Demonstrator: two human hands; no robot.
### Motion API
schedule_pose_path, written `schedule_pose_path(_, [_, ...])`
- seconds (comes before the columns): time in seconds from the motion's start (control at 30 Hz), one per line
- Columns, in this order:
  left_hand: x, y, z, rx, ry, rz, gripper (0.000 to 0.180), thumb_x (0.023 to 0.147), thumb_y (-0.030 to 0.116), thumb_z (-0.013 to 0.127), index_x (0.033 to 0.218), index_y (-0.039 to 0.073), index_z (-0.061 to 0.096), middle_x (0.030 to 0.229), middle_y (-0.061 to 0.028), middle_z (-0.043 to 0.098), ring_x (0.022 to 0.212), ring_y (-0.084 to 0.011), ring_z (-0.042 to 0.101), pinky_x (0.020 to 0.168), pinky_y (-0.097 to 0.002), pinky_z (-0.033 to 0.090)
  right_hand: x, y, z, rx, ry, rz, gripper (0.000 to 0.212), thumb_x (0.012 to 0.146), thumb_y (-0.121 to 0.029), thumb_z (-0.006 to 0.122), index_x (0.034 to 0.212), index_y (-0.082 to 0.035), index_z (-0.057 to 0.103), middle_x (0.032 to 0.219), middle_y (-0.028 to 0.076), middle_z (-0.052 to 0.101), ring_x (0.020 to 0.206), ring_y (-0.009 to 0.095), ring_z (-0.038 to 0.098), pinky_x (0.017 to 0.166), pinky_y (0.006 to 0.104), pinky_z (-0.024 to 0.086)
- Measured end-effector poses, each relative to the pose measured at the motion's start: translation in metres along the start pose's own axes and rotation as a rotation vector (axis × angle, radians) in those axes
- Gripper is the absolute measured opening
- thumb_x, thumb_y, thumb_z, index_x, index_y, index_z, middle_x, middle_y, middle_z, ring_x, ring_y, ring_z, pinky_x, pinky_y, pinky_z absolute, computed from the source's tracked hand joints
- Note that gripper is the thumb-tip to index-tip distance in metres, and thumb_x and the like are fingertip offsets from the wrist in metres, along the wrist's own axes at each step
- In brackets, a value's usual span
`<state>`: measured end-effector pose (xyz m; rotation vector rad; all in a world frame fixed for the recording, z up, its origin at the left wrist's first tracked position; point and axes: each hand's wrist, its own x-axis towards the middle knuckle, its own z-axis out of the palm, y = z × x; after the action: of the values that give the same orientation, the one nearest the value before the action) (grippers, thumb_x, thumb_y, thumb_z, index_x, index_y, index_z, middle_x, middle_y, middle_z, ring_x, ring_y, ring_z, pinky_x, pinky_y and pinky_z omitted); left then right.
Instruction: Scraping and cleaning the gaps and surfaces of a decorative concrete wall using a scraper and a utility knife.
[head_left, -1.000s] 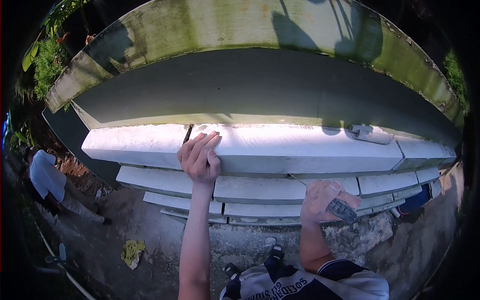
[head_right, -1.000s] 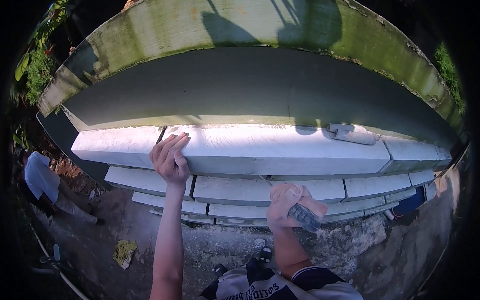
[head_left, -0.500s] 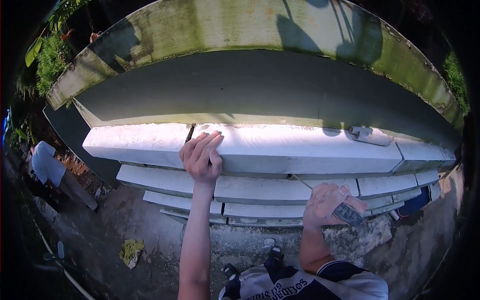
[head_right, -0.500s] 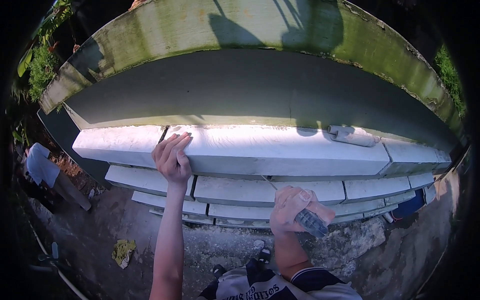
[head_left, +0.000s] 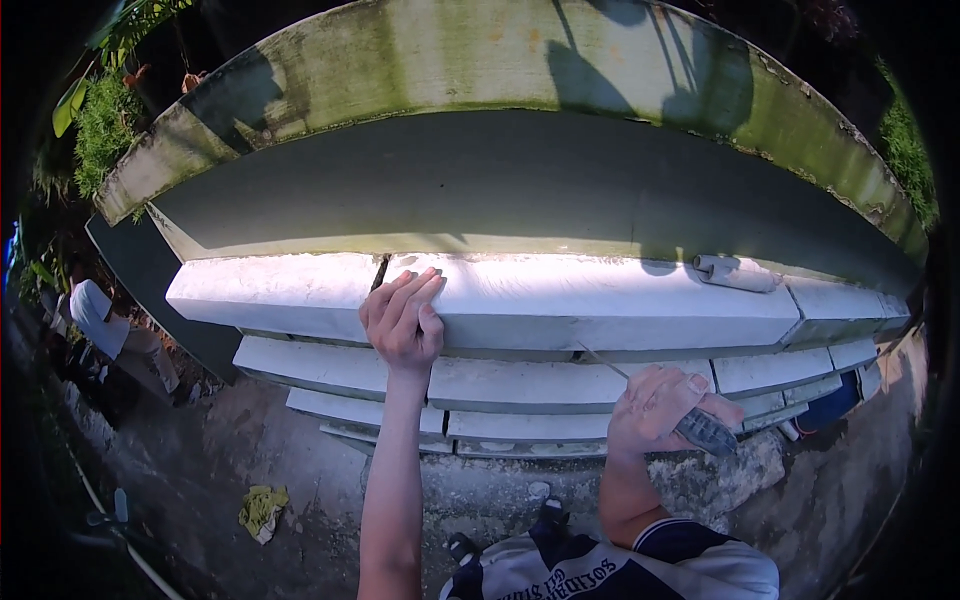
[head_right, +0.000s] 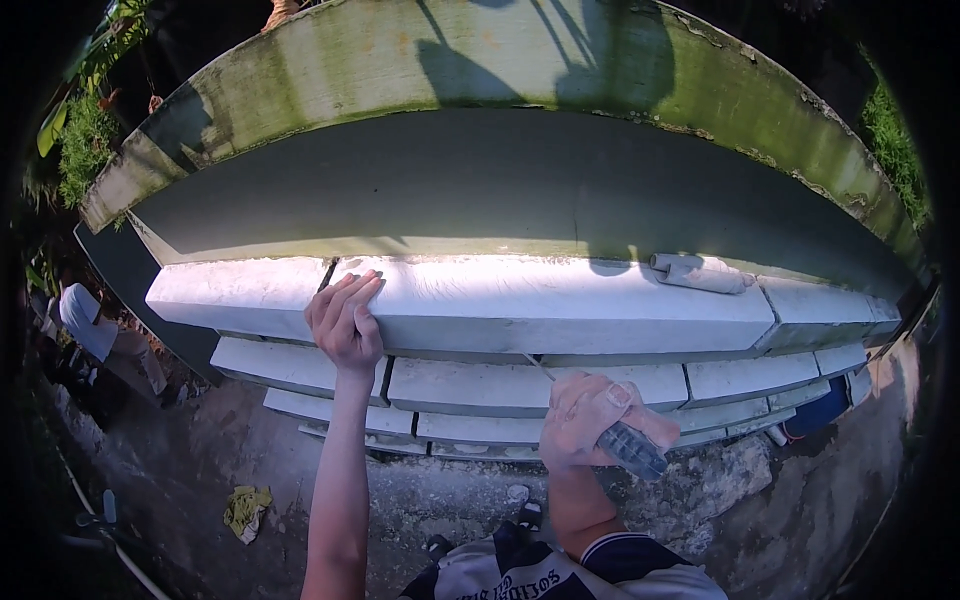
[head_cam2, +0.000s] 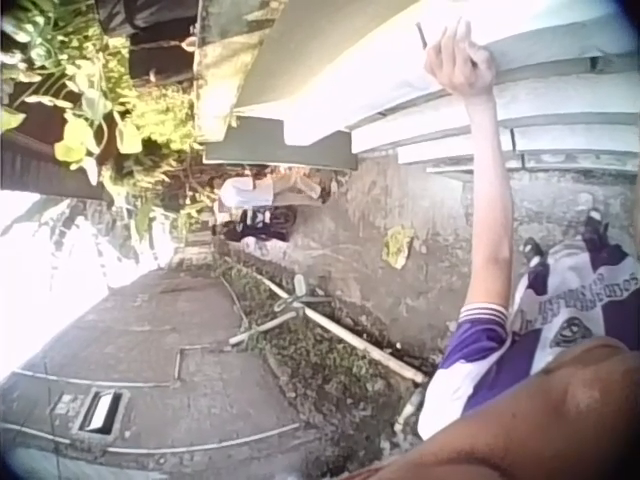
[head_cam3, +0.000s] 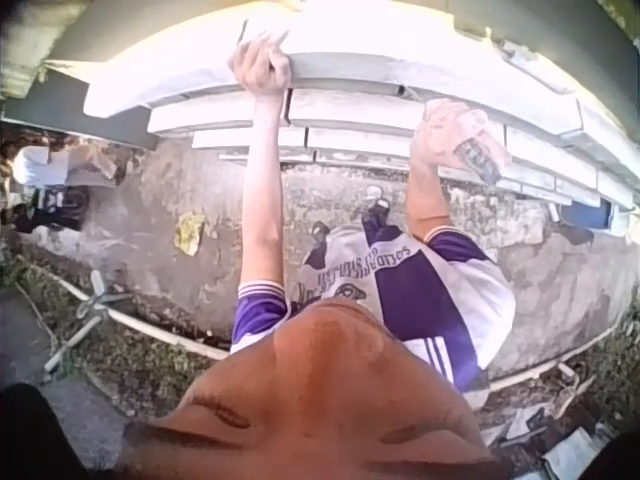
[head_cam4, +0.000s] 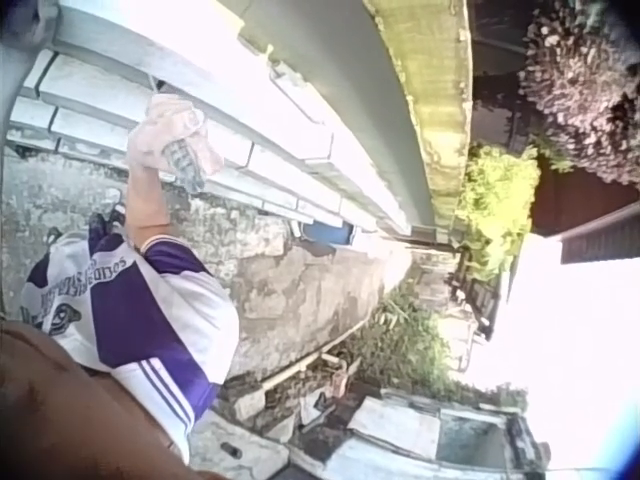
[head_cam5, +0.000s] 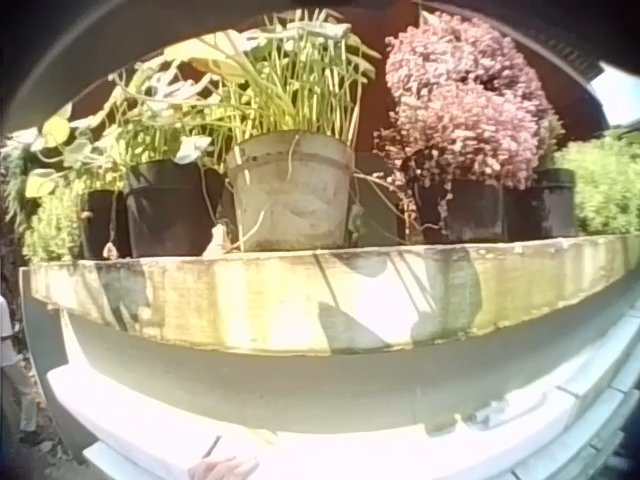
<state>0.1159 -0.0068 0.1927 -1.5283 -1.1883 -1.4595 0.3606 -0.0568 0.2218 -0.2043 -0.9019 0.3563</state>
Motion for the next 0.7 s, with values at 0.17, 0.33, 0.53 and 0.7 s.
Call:
schedule_pose_path(0.17, [0.006, -0.003, 0.000, 0.027, -0.001, 0.007, 0.029, 0.094, 0.020, 0.052, 0.101, 0.016, 0.080, 0.105, 0.0043, 0.078, 0.107, -0.0176, 0.067, 0.099, -0.0311, 0.042, -0.004, 0.027, 0.013, -0.152, -0.050, 0.139, 0.025, 0.102, -0.002, 0.052, 0.098, -0.013, 0.030, 0.054, 0.002, 0.041, 0.038, 0.009, 0.036, 0.035, 0.0250, 0.031])
schedule_pose_path(0.33, [0.002, 0.000, -0.002, 0.007, -0.025, 0.007, 0.031, 0.095, 0.019, 0.050, 0.102, 0.015, 0.079, 0.106, 0.0031, 0.077, 0.107, -0.0185, 0.067, 0.100, -0.0317, 0.041, 0.012, -0.006, 0.000, 0.170, 0.019, -0.080, 0.025, 0.102, 0.001, 0.050, 0.101, -0.009, 0.026, 0.057, 0.004, 0.043, 0.040, 0.010, 0.041, 0.037, 0.0293, 0.039])
schedule_pose_path(0.53, [0.003, 0.004, -0.005, 0.072, -0.038, -0.028, 0.033, 0.099, 0.021, 0.047, 0.102, 0.015, 0.079, 0.111, 0.0022, 0.076, 0.114, -0.0211, 0.065, 0.103, -0.0349, 0.039, 0.019, 0.004, -0.012, -0.108, -0.212, 0.028, 0.024, 0.102, -0.002, 0.048, 0.100, -0.014, 0.028, 0.059, 0.004, 0.043, 0.039, 0.009, 0.037, 0.036, 0.0253, 0.035])
schedule_pose_path(0.7, [-0.032, 0.047, 0.020, 0.191, -0.120, 0.088, 0.050, 0.100, 0.039, 0.049, 0.145, 0.017, 0.054, 0.154, -0.0013, 0.049, 0.144, -0.0238, 0.041, 0.118, -0.0407, 0.025, -0.019, -0.004, -0.062, -0.100, -0.183, 0.167, 0.023, 0.101, 0.000, 0.047, 0.098, -0.012, 0.028, 0.060, 0.004, 0.042, 0.039, 0.009, 0.036, 0.035, 0.0274, 0.036])
